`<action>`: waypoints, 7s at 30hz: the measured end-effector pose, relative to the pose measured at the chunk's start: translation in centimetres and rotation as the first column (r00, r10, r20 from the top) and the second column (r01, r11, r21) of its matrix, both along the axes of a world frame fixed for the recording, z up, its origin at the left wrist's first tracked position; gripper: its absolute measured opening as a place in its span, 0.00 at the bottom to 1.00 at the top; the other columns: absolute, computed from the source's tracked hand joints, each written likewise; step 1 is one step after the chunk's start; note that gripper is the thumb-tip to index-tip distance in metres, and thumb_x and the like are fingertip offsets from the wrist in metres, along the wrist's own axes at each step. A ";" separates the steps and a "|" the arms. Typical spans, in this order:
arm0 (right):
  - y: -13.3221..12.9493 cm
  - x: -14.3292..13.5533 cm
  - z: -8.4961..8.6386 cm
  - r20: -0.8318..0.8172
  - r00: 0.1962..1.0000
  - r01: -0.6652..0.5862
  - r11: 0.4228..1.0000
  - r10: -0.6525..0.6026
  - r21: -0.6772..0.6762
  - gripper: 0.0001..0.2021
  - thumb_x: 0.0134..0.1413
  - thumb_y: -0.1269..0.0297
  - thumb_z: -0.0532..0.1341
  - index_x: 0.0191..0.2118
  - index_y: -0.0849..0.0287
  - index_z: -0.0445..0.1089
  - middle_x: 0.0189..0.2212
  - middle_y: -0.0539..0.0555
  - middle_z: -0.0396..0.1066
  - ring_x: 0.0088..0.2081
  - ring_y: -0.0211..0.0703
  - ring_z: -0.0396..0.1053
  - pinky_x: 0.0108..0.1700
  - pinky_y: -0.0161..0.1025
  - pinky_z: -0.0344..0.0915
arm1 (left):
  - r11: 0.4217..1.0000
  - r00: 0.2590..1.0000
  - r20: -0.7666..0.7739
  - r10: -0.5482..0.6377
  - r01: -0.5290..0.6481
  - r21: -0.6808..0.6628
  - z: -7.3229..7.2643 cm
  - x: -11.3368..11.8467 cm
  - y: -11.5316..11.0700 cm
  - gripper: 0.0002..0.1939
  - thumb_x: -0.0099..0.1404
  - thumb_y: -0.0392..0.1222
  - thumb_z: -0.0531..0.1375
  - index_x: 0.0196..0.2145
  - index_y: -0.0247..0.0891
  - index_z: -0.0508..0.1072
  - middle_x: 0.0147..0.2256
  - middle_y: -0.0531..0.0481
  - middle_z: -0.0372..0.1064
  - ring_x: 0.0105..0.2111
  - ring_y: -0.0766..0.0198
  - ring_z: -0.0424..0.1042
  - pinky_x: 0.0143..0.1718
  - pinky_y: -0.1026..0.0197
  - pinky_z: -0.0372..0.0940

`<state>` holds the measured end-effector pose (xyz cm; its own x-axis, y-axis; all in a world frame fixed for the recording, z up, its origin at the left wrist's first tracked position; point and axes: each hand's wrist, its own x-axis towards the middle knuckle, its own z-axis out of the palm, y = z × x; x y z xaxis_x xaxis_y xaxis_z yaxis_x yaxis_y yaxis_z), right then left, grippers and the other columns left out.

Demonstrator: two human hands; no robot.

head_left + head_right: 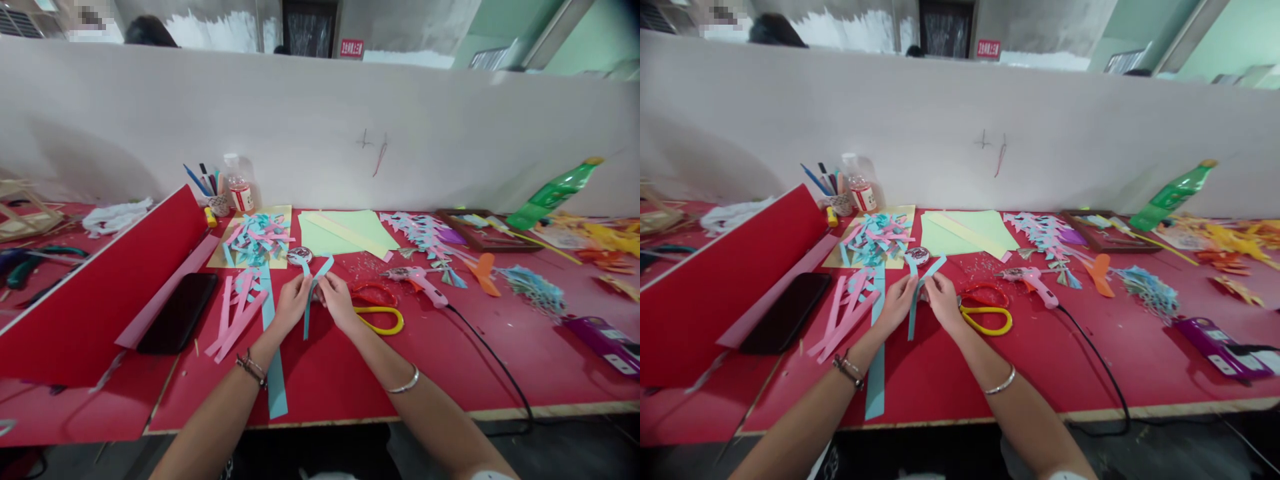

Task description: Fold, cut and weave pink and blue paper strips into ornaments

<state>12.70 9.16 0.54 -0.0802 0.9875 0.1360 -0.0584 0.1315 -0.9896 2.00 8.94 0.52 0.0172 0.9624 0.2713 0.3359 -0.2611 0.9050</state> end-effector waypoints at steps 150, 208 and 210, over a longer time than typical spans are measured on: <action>0.1 0.3 -0.3 0.062 0.995 -0.079 0.997 0.079 -0.002 0.15 0.50 0.57 0.50 0.18 0.58 0.54 0.10 0.43 0.52 0.13 0.29 0.50 0.15 0.29 0.46 | 0.998 0.997 -0.066 0.042 -0.038 0.051 -0.1 0.5 -0.6 0.17 0.62 0.46 0.46 0.19 0.36 0.59 0.17 0.56 0.57 0.18 0.70 0.57 0.20 0.67 0.49; -2.9 5.5 7.7 0.241 0.956 0.030 0.870 -0.169 0.492 0.04 0.47 0.64 0.53 0.30 0.57 0.60 0.18 0.45 0.57 0.21 0.34 0.55 0.24 0.32 0.53 | 0.893 0.894 -0.201 -0.401 0.430 0.131 7.2 -3.9 -8.0 0.18 0.63 0.48 0.47 0.26 0.37 0.71 0.45 0.48 0.58 0.48 0.61 0.57 0.51 0.60 0.50; -3.2 5.1 8.0 0.164 0.982 0.013 0.899 -0.094 0.438 0.05 0.47 0.64 0.53 0.32 0.57 0.60 0.18 0.45 0.59 0.21 0.34 0.57 0.24 0.32 0.54 | 0.893 0.893 -0.148 -0.426 0.441 0.092 6.9 -3.4 -7.9 0.17 0.63 0.48 0.48 0.26 0.37 0.70 0.47 0.49 0.58 0.50 0.60 0.56 0.52 0.60 0.49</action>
